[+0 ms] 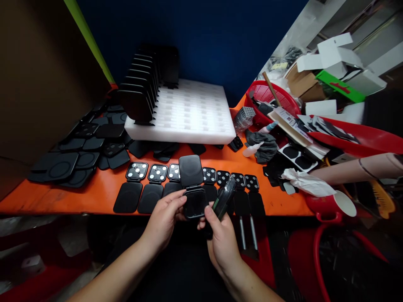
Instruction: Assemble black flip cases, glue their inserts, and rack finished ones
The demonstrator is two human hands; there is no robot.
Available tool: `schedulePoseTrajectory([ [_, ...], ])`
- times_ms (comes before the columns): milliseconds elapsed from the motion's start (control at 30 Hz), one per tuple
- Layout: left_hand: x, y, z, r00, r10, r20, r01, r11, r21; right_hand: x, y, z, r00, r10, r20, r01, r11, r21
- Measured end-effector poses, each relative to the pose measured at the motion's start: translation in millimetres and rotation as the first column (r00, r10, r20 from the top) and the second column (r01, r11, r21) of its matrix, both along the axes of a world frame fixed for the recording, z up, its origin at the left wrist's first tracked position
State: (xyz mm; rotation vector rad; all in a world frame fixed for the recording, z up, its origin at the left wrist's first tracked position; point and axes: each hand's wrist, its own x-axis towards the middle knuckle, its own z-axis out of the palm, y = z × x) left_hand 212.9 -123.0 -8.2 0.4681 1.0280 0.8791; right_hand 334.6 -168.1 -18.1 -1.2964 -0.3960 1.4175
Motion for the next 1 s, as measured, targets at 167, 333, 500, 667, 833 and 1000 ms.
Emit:
schedulePoseTrajectory([
  [167, 0.8, 0.8, -0.7, 0.998, -0.059, -0.012, 0.059, 0.998, 0.028, 0.7, -0.4, 0.9, 1.0, 0.0, -0.008, 0.0, 1.0, -0.003],
  [333, 3.0, 1.3, 2.2, 0.999, -0.052, 0.017, 0.051, 0.998, 0.038, 1.0, -1.0, -0.1, 1.0, 0.003, -0.028, -0.003, 1.0, 0.002],
  [500, 4.1, 1.6, 4.0, 0.999, -0.036, 0.001, 0.036, 0.999, 0.024, 1.8, -1.1, -2.6, 1.0, 0.003, -0.031, -0.003, 1.0, -0.002],
  [667, 5.8, -0.1, 2.7, 1.0, -0.013, 0.0, 0.013, 1.0, 0.02, 2.6, -1.1, -4.4, 1.0, 0.009, -0.013, -0.009, 1.0, -0.005],
  [833, 14.8, -5.7, 0.7, 0.996, 0.002, 0.092, -0.005, 0.999, 0.035, 1.1, -4.4, -7.6, 0.998, 0.06, 0.024, -0.06, 0.998, 0.021],
  [1000, 21.0, -8.7, -0.8, 0.996, -0.007, 0.085, 0.007, 1.0, -0.004, -0.2, -6.4, -8.7, 0.996, 0.089, 0.023, -0.09, 0.995, 0.044],
])
